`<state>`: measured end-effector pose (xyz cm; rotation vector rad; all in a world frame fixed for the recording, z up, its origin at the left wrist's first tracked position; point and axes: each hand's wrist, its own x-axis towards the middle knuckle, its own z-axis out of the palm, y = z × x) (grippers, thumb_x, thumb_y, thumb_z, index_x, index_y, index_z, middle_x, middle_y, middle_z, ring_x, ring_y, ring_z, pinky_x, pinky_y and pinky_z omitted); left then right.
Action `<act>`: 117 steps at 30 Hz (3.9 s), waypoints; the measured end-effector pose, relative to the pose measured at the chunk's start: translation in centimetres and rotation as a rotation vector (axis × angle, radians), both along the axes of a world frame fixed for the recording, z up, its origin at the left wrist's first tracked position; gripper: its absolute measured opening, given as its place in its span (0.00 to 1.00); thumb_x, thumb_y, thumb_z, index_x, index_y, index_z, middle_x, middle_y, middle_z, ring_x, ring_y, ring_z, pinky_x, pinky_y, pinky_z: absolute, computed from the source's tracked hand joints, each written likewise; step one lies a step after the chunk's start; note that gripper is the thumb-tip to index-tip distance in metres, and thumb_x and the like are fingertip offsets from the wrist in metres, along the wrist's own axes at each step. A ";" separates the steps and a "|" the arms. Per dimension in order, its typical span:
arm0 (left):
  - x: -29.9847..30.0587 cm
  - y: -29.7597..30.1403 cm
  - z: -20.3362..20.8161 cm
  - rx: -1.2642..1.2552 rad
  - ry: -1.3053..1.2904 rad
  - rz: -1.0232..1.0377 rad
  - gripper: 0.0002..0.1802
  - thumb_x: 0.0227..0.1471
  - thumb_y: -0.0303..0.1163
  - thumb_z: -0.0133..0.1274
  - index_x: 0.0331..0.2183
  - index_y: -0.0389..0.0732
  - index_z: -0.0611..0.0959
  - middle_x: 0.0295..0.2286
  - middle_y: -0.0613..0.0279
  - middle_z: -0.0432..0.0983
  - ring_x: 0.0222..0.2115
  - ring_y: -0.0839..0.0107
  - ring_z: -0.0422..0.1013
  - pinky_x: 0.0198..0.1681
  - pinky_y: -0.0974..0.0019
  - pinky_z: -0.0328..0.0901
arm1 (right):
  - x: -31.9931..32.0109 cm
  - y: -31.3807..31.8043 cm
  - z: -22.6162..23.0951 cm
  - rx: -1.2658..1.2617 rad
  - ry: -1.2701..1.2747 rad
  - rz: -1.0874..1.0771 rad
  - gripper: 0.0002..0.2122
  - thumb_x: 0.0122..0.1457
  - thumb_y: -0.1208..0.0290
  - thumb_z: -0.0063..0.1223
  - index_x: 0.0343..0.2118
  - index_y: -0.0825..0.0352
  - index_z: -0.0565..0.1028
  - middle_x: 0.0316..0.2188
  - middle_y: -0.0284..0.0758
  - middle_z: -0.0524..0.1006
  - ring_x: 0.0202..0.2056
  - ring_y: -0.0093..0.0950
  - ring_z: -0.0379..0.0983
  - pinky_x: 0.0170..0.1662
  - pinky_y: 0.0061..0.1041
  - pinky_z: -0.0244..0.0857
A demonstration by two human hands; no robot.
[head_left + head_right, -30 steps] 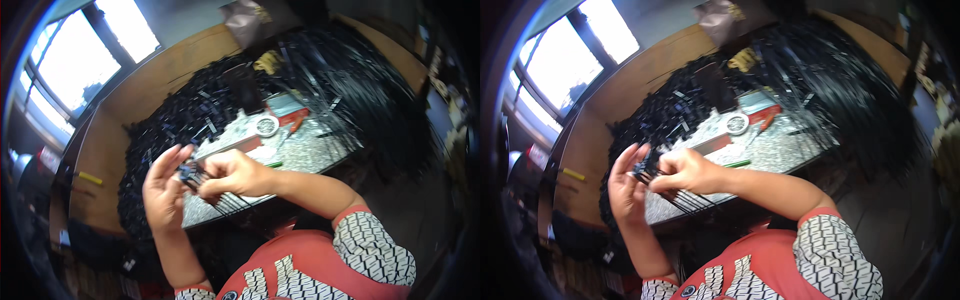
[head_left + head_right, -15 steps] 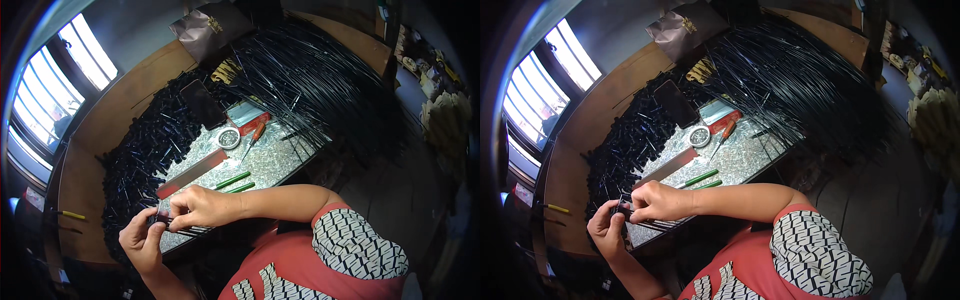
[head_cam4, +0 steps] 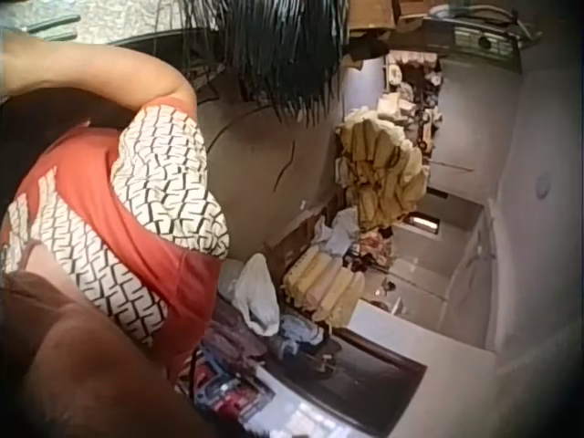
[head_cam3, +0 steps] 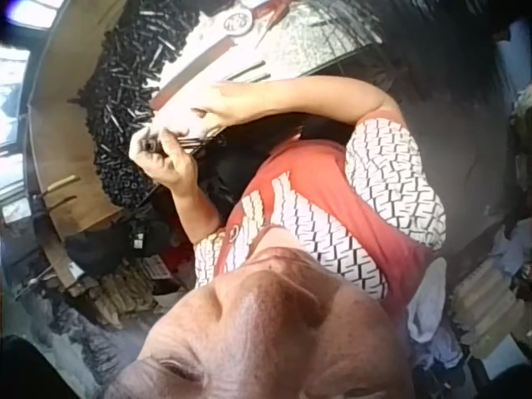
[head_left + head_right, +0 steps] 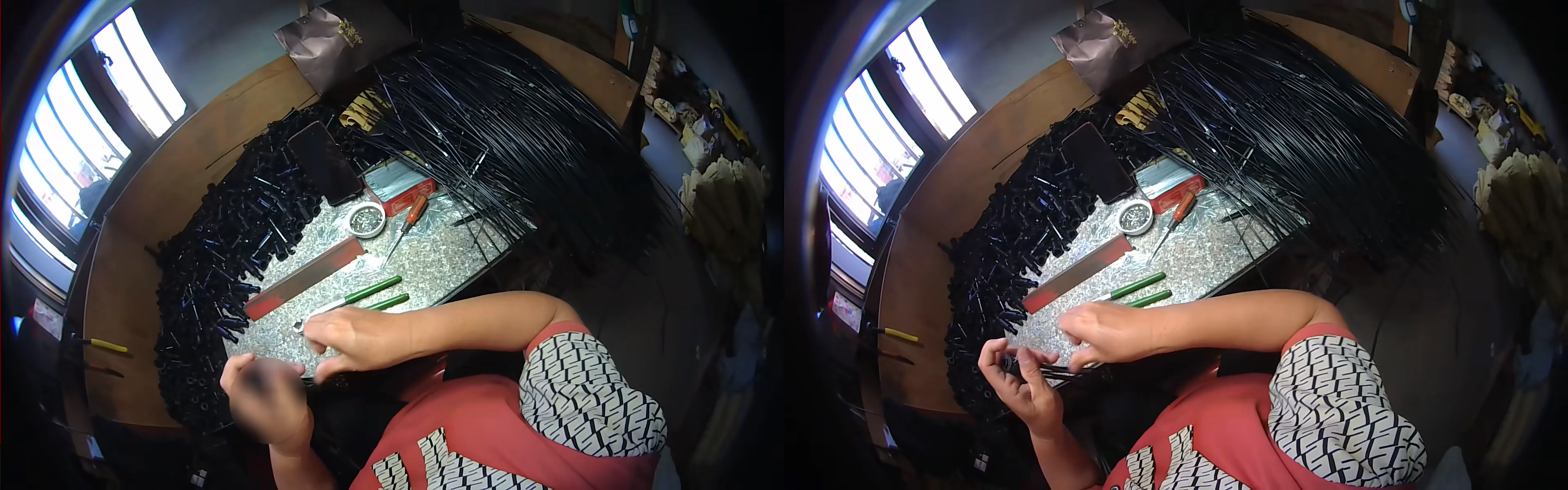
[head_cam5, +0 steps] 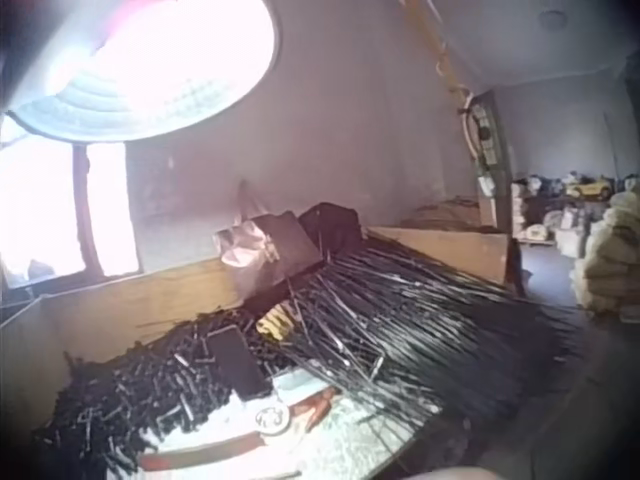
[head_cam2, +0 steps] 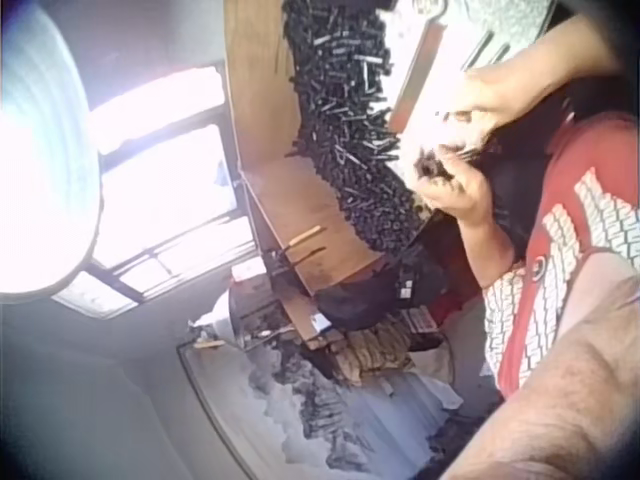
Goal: The person assembles black rods into a structured bundle using a jig and pliers.
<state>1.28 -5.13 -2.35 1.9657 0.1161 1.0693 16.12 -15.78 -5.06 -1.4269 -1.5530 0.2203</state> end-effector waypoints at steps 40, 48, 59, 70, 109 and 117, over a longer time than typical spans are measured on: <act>-0.5 1.4 -9.2 -0.458 0.111 -0.188 0.44 0.39 0.44 0.69 0.48 0.40 0.58 0.17 0.74 0.66 0.18 0.87 0.59 0.21 0.81 0.53 | 2.7 -3.9 0.9 0.112 -1.158 -0.578 0.17 0.49 0.68 0.60 0.40 0.69 0.71 0.54 0.39 0.63 0.62 0.45 0.52 0.63 0.59 0.31; 0.3 0.2 -8.8 -0.620 0.016 -0.112 0.32 0.40 0.41 0.69 0.41 0.39 0.68 0.24 0.71 0.73 0.24 0.87 0.64 0.27 0.82 0.58 | 2.0 -4.5 0.9 -0.044 -1.055 -0.519 0.10 0.49 0.67 0.57 0.29 0.67 0.71 0.48 0.39 0.66 0.54 0.39 0.62 0.61 0.56 0.43; -1.5 2.1 -10.9 -0.448 0.120 -0.199 0.33 0.27 0.51 0.72 0.31 0.38 0.76 0.17 0.76 0.66 0.18 0.88 0.58 0.20 0.81 0.53 | 1.2 -7.2 -0.3 -0.324 -0.667 -0.135 0.12 0.47 0.72 0.62 0.27 0.68 0.68 0.24 0.39 0.72 0.26 0.38 0.72 0.28 0.31 0.66; -2.3 2.3 -10.5 -0.453 0.267 -0.196 0.37 0.22 0.62 0.64 0.24 0.36 0.79 0.19 0.69 0.73 0.21 0.83 0.67 0.24 0.77 0.60 | -0.8 -7.7 -0.1 -0.692 0.070 0.105 0.26 0.47 0.75 0.64 0.47 0.70 0.62 0.31 0.40 0.71 0.32 0.33 0.73 0.35 0.30 0.67; -1.7 1.6 -11.4 -0.526 0.150 -0.231 0.37 0.24 0.58 0.66 0.31 0.36 0.80 0.19 0.73 0.69 0.21 0.85 0.63 0.23 0.79 0.57 | 0.4 -6.1 -2.5 -0.701 -0.135 0.158 0.22 0.47 0.83 0.46 0.48 0.69 0.63 0.42 0.48 0.68 0.43 0.47 0.68 0.45 0.37 0.63; -2.0 1.2 -11.2 -0.585 0.135 -0.173 0.37 0.26 0.57 0.66 0.31 0.34 0.80 0.22 0.74 0.71 0.22 0.85 0.64 0.26 0.80 0.58 | -0.6 -5.4 -3.8 -0.788 -0.093 0.072 0.15 0.57 0.65 0.56 0.38 0.70 0.65 0.20 0.45 0.73 0.26 0.48 0.73 0.29 0.40 0.66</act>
